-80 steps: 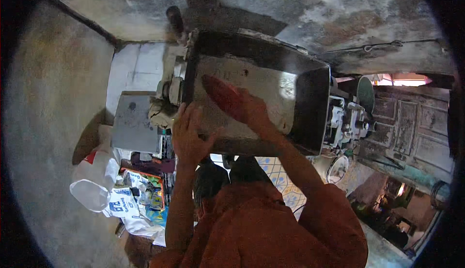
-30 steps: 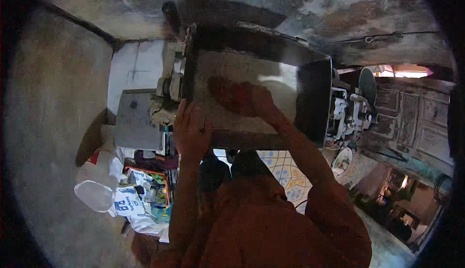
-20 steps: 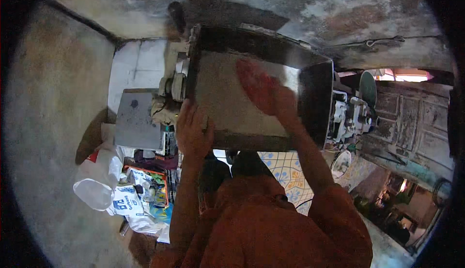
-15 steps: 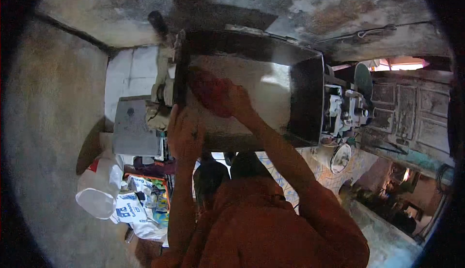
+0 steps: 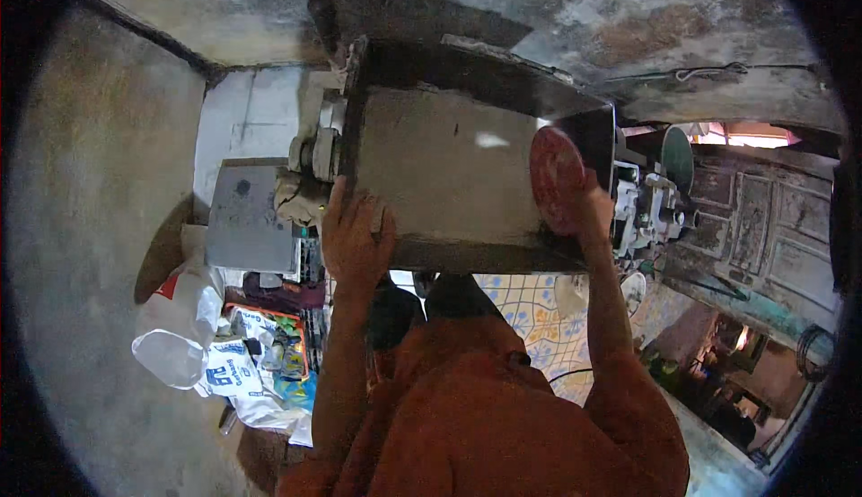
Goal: The person empties a large bag of flour into a mixing machine, uses a red scoop to transfer more flour from a basket into the mixer, and then retrieves and folds a large white bag on the floor.
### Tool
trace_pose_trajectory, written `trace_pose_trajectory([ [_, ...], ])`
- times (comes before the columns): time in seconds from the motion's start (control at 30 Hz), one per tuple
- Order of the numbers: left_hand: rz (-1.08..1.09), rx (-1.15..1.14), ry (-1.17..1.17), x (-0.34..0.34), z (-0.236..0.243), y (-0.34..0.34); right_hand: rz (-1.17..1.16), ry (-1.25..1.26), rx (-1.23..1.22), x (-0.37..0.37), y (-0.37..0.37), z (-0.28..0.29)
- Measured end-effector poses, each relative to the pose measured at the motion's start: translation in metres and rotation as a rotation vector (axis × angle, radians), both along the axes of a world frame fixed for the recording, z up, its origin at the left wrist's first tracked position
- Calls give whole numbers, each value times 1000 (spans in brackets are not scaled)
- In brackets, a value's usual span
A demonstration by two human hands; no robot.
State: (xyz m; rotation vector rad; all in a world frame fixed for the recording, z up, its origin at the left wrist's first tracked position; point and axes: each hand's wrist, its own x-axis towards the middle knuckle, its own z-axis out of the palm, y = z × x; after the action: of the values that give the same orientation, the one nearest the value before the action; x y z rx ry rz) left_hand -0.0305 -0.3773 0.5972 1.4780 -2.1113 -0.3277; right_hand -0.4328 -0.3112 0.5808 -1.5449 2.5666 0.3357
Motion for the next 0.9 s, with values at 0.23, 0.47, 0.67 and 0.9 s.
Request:
trace_pose_trajectory([
  [0.23,4,47,-16,-5,2,-3,147,-241,66,99,8,23],
  [0.47,-6,0,40,-2,-5,0,308,-634,25,191,-35,29],
  [0.67,-13,-31,70,0,-3,-1,626,-536,253,141,-20,19],
  [0.9,20,14,45,-1,-5,0,540,-372,222,77,-97,-35],
])
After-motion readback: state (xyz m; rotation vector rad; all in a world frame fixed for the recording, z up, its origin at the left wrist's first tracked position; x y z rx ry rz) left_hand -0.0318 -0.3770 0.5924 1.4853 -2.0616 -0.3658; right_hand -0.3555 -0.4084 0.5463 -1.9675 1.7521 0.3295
